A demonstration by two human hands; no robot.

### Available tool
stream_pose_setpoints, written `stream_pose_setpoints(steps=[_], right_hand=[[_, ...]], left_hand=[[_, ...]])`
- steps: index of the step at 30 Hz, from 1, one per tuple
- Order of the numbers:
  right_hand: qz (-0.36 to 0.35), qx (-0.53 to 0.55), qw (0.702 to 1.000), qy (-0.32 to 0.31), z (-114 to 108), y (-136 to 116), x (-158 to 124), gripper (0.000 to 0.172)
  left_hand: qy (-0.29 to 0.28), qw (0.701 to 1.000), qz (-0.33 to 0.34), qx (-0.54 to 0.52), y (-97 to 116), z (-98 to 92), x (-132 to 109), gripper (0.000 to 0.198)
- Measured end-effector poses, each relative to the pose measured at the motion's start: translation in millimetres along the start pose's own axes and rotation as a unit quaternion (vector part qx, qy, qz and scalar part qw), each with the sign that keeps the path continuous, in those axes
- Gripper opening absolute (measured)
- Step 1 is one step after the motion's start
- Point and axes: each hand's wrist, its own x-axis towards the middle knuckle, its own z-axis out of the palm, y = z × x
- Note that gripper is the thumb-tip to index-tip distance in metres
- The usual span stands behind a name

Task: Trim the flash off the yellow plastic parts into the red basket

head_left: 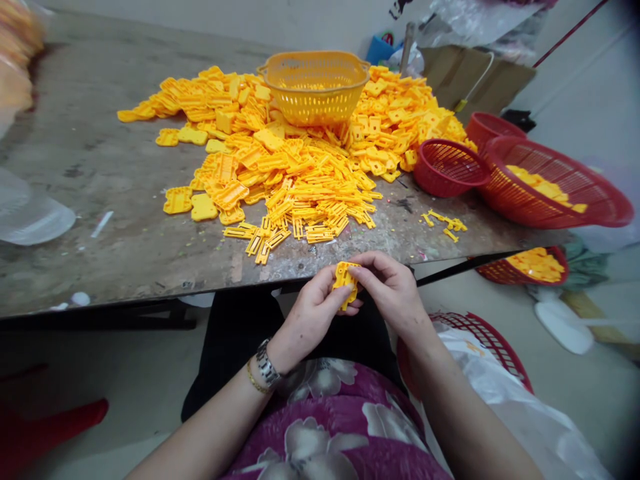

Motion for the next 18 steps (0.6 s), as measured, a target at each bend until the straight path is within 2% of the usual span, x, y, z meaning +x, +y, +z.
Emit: stream_pose_setpoints(steps=[10,14,18], right_hand=[[-0.004,0.008,1.000,0.008,5,-3,-1,0.012],[0.036,0.061,0.997,-0.032,2,-7,4,0.015],[0.042,0.064,0.995,-0.062,-2,-13,10,0.019]], left_hand=[[0.004,0.997,0.031,0.071,-1,-6.3,0,0.024],[0.016,0.999,0.004,0.035,3,-4.1,0,0.026],[0.032,0.999,-0.031,-0.010,8,-1.6,0,0.029]])
